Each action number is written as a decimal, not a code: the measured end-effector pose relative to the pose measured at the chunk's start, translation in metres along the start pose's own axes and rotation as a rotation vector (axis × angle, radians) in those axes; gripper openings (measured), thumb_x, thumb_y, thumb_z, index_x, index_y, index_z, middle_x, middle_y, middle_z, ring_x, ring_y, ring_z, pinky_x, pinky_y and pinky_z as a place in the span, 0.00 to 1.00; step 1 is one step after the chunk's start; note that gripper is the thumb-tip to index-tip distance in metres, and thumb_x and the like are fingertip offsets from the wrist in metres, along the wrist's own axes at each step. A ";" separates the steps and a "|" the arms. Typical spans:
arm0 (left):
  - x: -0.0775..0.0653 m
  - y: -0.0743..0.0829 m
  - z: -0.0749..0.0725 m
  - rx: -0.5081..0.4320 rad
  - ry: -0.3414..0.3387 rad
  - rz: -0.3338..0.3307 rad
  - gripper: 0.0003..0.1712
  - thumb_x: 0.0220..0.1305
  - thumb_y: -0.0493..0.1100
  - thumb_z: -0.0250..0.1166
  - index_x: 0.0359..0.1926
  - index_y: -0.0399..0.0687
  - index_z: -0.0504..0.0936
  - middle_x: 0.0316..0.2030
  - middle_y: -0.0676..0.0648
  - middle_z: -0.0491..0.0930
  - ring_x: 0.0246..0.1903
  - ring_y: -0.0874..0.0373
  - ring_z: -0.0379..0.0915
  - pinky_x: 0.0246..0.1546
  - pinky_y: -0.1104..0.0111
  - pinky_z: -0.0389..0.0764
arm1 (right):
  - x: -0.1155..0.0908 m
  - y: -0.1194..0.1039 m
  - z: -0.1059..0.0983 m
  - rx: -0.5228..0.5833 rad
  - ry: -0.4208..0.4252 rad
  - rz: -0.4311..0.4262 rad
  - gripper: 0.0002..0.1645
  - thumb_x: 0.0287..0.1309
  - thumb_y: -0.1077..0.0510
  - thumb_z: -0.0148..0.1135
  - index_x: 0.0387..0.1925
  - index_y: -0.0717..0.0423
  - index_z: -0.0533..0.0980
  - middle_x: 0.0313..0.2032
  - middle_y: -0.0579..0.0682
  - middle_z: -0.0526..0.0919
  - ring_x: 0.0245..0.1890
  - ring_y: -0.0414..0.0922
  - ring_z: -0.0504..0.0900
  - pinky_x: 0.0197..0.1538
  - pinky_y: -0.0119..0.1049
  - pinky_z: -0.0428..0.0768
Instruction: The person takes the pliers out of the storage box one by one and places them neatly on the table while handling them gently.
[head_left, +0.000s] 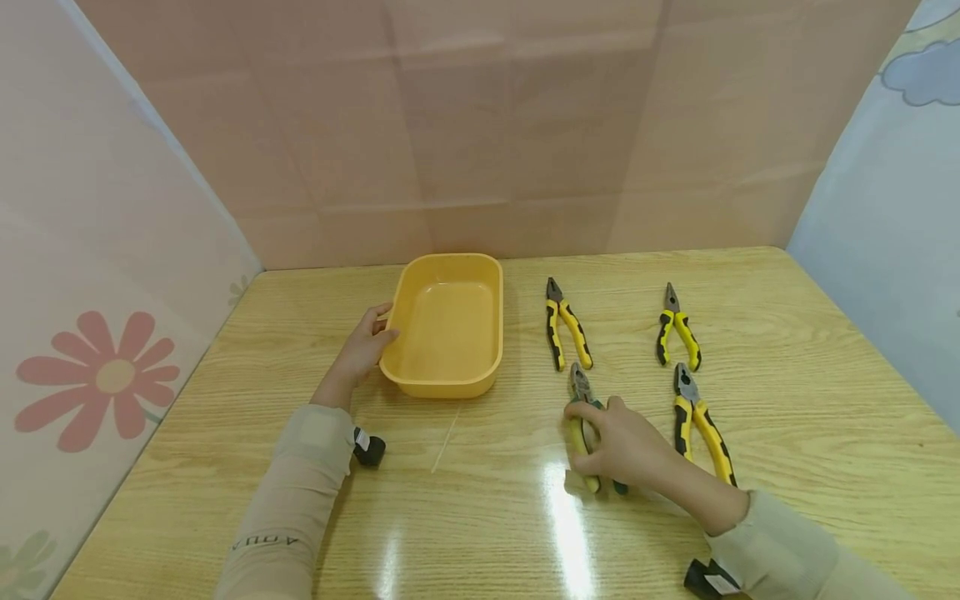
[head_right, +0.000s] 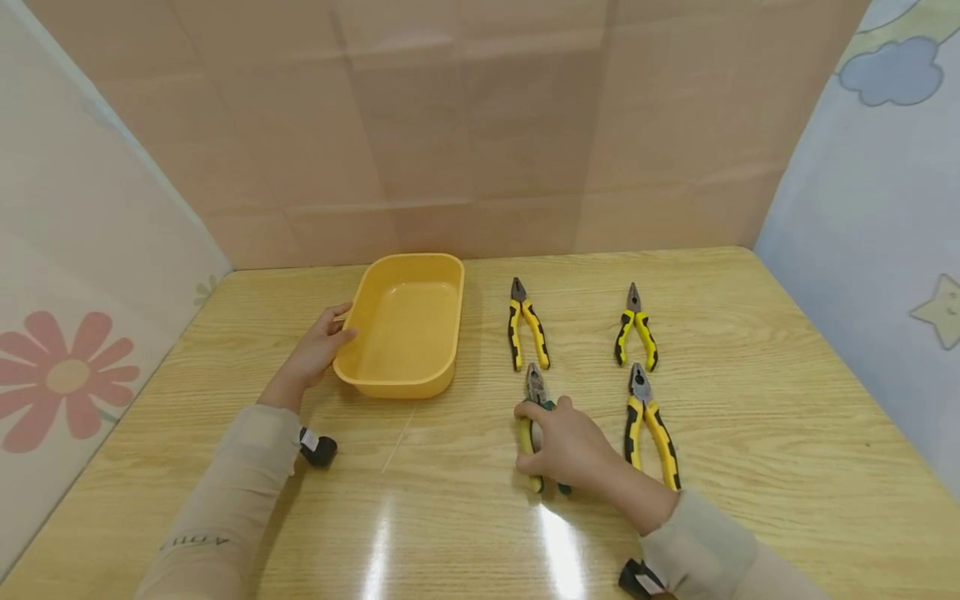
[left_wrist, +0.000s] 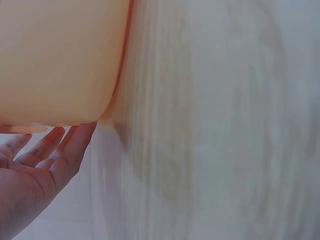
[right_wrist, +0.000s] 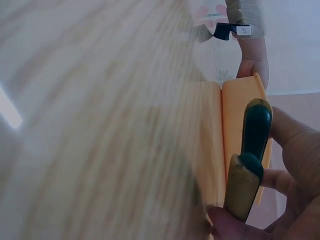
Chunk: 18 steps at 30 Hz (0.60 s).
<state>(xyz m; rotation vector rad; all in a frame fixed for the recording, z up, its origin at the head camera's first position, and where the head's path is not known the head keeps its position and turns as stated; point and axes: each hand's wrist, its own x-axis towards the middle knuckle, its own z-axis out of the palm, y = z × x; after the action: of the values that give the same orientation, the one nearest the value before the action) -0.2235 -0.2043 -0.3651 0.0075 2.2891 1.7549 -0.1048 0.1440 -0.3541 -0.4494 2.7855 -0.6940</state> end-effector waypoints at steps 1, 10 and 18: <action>0.000 0.000 0.000 0.001 0.000 -0.001 0.30 0.65 0.39 0.45 0.65 0.52 0.45 0.58 0.37 0.53 0.49 0.43 0.63 0.40 0.58 0.73 | 0.000 0.000 0.000 -0.004 0.001 -0.004 0.29 0.37 0.52 0.63 0.48 0.46 0.70 0.30 0.61 0.66 0.10 0.40 0.59 0.13 0.31 0.59; 0.001 -0.001 0.000 -0.002 -0.004 0.003 0.30 0.65 0.39 0.45 0.65 0.52 0.45 0.58 0.37 0.54 0.48 0.43 0.64 0.40 0.58 0.73 | 0.000 0.001 0.003 -0.034 -0.010 -0.011 0.26 0.36 0.52 0.63 0.44 0.43 0.71 0.32 0.63 0.67 0.08 0.38 0.57 0.12 0.28 0.58; 0.001 -0.001 0.000 -0.006 0.000 -0.009 0.30 0.65 0.40 0.45 0.65 0.52 0.45 0.58 0.37 0.53 0.49 0.43 0.63 0.40 0.57 0.73 | 0.002 0.000 0.005 -0.074 -0.026 -0.009 0.29 0.32 0.53 0.64 0.45 0.44 0.71 0.33 0.64 0.67 0.08 0.37 0.56 0.11 0.27 0.56</action>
<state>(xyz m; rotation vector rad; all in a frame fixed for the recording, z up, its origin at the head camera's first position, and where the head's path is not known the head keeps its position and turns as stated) -0.2247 -0.2045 -0.3662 -0.0043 2.2805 1.7569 -0.1049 0.1418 -0.3584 -0.4813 2.7935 -0.5846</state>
